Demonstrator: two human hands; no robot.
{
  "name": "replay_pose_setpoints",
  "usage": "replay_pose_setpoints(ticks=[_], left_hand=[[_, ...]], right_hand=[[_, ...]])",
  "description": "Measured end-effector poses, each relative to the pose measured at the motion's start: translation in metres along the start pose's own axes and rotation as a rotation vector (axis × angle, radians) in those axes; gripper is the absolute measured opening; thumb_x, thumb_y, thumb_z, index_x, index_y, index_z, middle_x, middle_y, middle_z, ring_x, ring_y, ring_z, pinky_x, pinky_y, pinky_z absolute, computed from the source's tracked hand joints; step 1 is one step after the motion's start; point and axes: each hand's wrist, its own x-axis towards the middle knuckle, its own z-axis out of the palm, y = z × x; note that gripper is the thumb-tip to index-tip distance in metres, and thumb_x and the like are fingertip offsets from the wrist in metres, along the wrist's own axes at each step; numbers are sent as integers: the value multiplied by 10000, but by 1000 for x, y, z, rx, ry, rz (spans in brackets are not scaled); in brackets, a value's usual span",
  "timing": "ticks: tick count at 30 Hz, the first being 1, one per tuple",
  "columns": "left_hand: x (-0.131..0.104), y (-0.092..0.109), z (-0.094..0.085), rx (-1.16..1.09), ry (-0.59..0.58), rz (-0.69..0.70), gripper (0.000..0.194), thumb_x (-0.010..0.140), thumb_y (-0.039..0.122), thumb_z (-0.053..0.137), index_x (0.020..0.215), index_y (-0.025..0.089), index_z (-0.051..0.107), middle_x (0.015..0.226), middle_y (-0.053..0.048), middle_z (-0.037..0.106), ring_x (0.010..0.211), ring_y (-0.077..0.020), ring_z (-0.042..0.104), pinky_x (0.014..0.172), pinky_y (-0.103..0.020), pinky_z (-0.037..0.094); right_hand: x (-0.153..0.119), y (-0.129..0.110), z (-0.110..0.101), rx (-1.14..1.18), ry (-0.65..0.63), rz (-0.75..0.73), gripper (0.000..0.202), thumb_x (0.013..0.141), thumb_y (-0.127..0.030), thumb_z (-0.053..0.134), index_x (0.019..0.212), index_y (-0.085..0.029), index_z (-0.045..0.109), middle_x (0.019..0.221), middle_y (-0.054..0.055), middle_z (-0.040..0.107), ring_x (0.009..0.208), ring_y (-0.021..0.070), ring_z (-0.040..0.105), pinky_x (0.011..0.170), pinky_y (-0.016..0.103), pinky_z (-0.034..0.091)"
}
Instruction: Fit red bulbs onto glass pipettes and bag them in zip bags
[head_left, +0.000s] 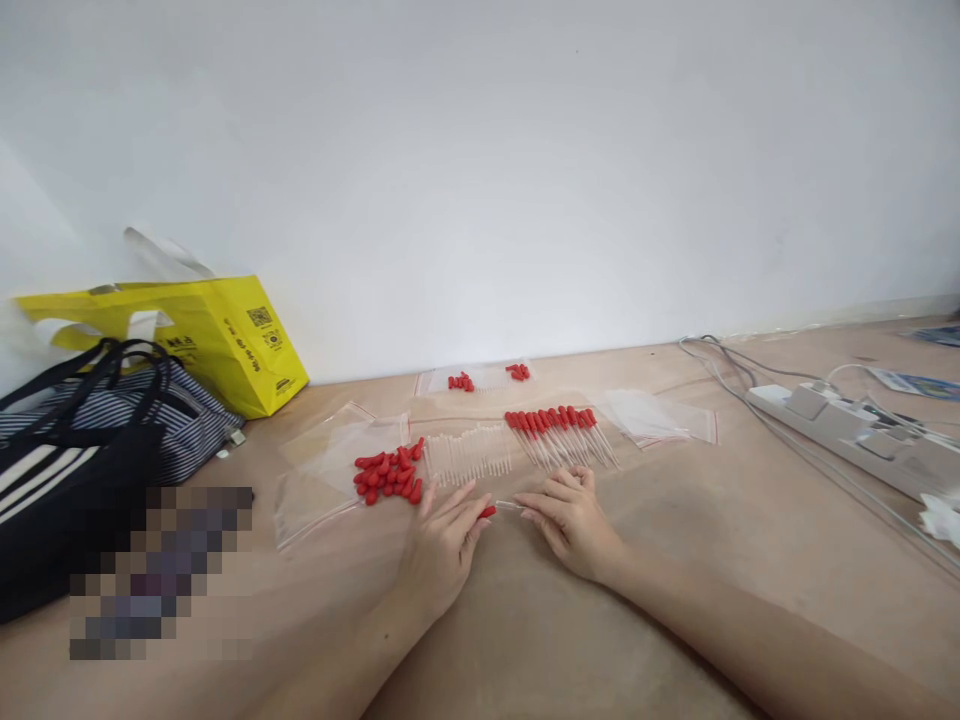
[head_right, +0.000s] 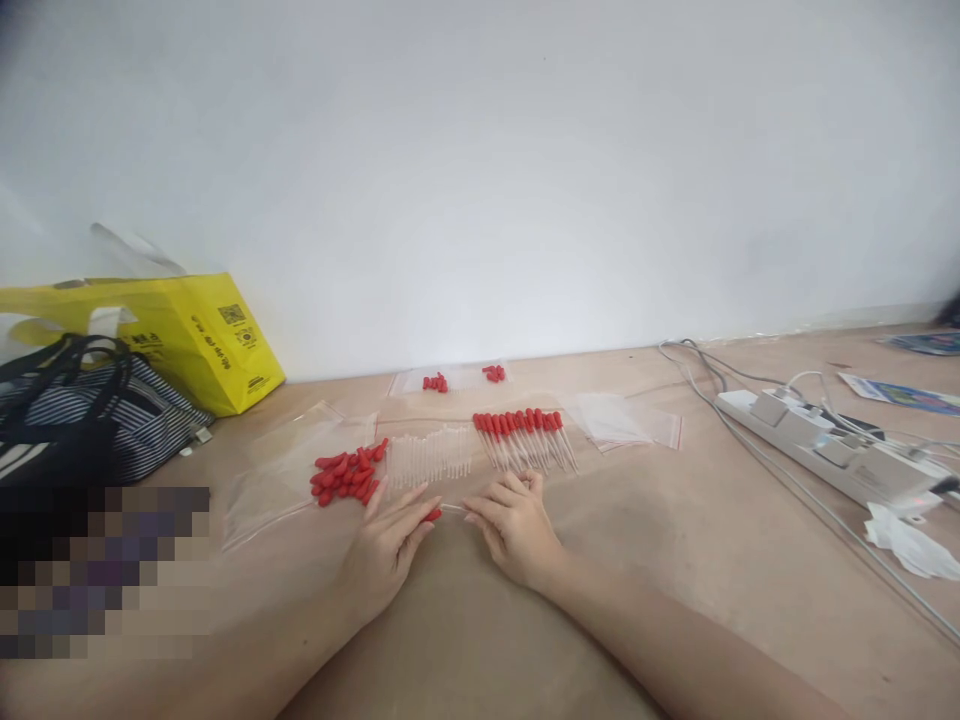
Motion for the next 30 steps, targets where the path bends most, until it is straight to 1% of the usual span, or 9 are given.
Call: replay_pose_setpoints(ticks=[2, 5, 10, 12, 15, 18, 21, 26, 30], left_hand=[[0, 1, -1, -7, -13, -8, 226, 869, 173, 383, 1038, 196, 531, 921, -34, 677, 1039, -210, 546, 1008, -520, 176], [1, 4, -4, -16, -13, -34, 194, 864, 178, 394, 977, 195, 551, 900, -22, 678, 1026, -210, 548, 1004, -517, 159], [5, 10, -9, -67, 3, -79, 161, 853, 192, 417, 812, 202, 573, 776, 20, 666, 817, -158, 606, 1016, -509, 78], [6, 12, -10, -92, -2, -85, 151, 850, 199, 427, 801, 204, 570, 756, 33, 656, 768, -136, 603, 1020, -499, 46], [5, 12, -11, -122, -3, -74, 143, 846, 189, 436, 797, 211, 568, 726, 48, 652, 761, -127, 596, 1022, -488, 17], [3, 13, -11, -133, -2, -56, 148, 843, 176, 435, 798, 214, 571, 717, 45, 653, 758, -127, 592, 1018, -490, 0], [2, 14, -12, -103, -8, -29, 151, 838, 167, 438, 816, 218, 578, 728, 37, 657, 765, -135, 592, 1013, -503, -14], [4, 20, -13, -96, 25, 7, 178, 827, 148, 425, 833, 221, 588, 705, 32, 659, 734, -140, 593, 1014, -505, 0], [6, 23, -13, -106, 55, 28, 181, 821, 153, 419, 788, 218, 585, 688, 39, 662, 710, -133, 591, 1020, -487, -4]], right_hand=[[-1, -1, 3, -20, 11, -21, 190, 850, -233, 440, 910, -241, 620, 697, -4, 606, 724, 127, 476, 777, 341, 214], [-3, -2, 5, -64, -4, -54, 176, 841, -231, 452, 887, -235, 622, 675, -8, 592, 705, 119, 476, 789, 344, 211], [-5, -8, 5, -68, 6, -131, 183, 839, -207, 430, 879, -206, 608, 675, 2, 595, 681, 120, 468, 788, 352, 214], [-5, -10, 3, -75, 33, -172, 183, 832, -186, 423, 872, -192, 601, 656, 1, 591, 659, 118, 454, 774, 349, 218], [-5, -9, 2, -141, 65, -269, 208, 827, -147, 387, 869, -178, 589, 601, -9, 562, 623, 113, 434, 773, 349, 216], [-5, -4, 2, -237, 84, -380, 261, 820, -98, 336, 878, -174, 579, 586, -13, 544, 615, 107, 433, 814, 361, 197], [-6, 0, 1, -289, 78, -444, 293, 820, -64, 311, 896, -176, 570, 606, -16, 548, 616, 100, 437, 849, 366, 173], [-5, 2, 0, -272, 66, -478, 267, 832, -66, 321, 896, -171, 558, 614, -26, 543, 617, 93, 448, 862, 363, 162], [-6, 3, 4, -244, 62, -452, 257, 819, -80, 328, 879, -175, 559, 616, -20, 541, 608, 98, 438, 849, 369, 176]])
